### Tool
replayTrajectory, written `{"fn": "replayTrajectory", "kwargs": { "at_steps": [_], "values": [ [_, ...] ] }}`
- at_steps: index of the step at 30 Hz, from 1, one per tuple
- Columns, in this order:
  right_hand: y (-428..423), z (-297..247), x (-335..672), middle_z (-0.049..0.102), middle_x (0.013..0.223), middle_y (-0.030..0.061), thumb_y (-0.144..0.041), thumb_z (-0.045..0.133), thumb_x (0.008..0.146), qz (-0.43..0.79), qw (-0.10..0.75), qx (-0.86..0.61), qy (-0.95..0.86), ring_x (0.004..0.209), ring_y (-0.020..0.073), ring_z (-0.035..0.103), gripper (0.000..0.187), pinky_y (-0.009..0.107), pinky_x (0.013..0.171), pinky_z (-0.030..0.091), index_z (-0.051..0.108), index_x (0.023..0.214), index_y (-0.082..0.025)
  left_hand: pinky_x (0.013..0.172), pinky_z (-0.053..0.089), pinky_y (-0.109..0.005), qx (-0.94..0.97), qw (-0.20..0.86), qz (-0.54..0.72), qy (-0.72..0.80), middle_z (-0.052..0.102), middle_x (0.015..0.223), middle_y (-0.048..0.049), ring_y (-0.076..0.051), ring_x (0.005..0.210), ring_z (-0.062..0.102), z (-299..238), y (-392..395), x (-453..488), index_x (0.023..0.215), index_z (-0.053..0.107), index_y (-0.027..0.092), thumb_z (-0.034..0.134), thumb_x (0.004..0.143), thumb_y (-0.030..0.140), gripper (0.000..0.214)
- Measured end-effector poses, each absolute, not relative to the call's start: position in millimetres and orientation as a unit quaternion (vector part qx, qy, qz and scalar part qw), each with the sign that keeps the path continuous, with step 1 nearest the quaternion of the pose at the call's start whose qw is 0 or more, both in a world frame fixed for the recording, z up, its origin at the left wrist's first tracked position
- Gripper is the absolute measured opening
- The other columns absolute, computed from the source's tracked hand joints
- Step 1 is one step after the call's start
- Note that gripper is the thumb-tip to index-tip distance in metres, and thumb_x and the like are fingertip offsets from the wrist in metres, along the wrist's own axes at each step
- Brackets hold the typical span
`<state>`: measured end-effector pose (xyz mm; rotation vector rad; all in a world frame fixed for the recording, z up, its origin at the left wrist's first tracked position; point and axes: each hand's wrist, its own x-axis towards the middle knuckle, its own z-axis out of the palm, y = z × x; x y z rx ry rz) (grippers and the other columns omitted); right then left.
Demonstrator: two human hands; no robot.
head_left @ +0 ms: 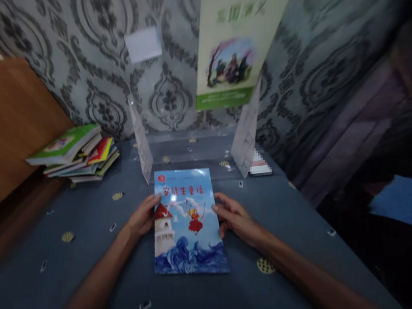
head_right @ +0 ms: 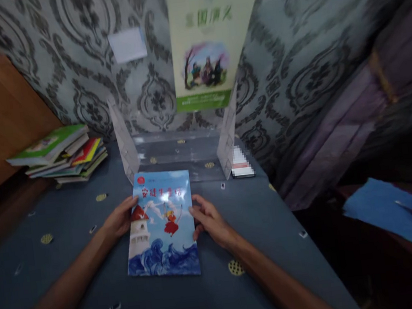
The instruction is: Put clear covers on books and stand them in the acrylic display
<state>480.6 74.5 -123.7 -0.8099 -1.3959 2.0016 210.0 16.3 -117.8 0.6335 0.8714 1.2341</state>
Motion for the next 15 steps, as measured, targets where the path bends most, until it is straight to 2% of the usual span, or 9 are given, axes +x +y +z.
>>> {"fn": "replayTrajectory", "kwargs": {
  "at_steps": [5,11,15],
  "values": [
    [81,-112,485,0.067,0.087,0.0018,-0.057,0.070,0.084,0.701,0.327,-0.269,-0.574,0.067,0.0150,0.065,0.053,0.025,0.050,0.059,0.054,0.123,-0.024,0.086,0.062,-0.038,0.326,0.650,0.564,0.391,0.079,0.098,-0.0112,-0.028,0.095,0.076,-101,27,220,0.107,0.072,0.015,0.076,0.086,0.040,0.034],
    [96,-83,485,0.069,0.117,0.0099,-0.055,0.061,0.091,0.605,0.381,-0.226,-0.661,0.096,0.0227,0.069,0.050,0.032,0.061,0.064,0.052,0.131,-0.026,0.087,0.060,-0.035,0.407,0.551,0.603,0.409,0.079,0.098,-0.0079,-0.027,0.096,0.074,-61,41,224,0.106,0.073,0.018,0.081,0.078,0.049,0.042],
    [105,-74,483,0.070,0.119,0.0091,-0.052,0.053,0.096,0.503,0.438,-0.218,-0.712,0.106,0.0255,0.068,0.041,0.042,0.081,0.063,0.060,0.126,-0.026,0.091,0.055,-0.032,0.559,0.446,0.545,0.437,0.077,0.093,-0.0048,-0.025,0.097,0.070,-30,40,219,0.100,0.077,0.019,0.076,0.084,0.047,0.033]
  ]
}}
